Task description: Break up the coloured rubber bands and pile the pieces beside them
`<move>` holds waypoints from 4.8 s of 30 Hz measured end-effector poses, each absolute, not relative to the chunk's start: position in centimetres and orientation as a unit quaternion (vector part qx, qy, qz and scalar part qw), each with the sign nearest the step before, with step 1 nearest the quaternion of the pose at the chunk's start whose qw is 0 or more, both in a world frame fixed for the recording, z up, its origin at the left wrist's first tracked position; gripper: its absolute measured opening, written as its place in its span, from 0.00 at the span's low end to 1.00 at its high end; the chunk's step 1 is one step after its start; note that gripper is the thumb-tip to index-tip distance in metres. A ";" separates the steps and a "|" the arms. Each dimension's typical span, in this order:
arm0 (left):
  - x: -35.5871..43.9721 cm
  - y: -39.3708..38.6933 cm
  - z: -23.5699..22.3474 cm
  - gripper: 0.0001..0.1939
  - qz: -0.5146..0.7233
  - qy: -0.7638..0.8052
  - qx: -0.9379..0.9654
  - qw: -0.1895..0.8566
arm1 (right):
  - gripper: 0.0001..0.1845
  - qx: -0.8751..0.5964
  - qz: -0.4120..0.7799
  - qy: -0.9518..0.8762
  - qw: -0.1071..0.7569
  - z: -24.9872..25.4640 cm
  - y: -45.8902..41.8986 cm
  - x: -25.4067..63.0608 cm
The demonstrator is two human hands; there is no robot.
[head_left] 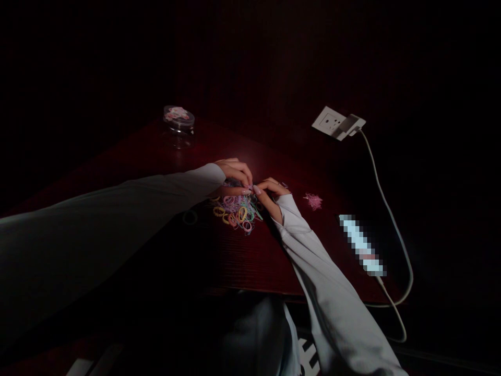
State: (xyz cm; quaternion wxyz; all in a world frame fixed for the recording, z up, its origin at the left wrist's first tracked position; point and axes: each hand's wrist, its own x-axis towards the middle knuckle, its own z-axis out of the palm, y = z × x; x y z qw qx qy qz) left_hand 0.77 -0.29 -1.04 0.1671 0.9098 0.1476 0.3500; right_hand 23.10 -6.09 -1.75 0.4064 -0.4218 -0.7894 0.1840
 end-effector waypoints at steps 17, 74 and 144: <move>0.8 -0.2 -0.9 0.14 0.347 0.146 0.910 0.176 | 0.30 -0.458 0.200 -0.768 0.400 -0.6 -6.8 23.0; 0.1 -0.9 0.0 0.14 0.333 0.185 0.919 0.102 | 0.22 -0.493 0.175 -0.728 0.443 -0.8 -6.7 23.6; 0.2 -1.4 0.0 0.16 0.329 0.152 0.931 0.041 | 0.19 -0.534 0.014 -0.786 0.311 -1.0 -7.8 23.2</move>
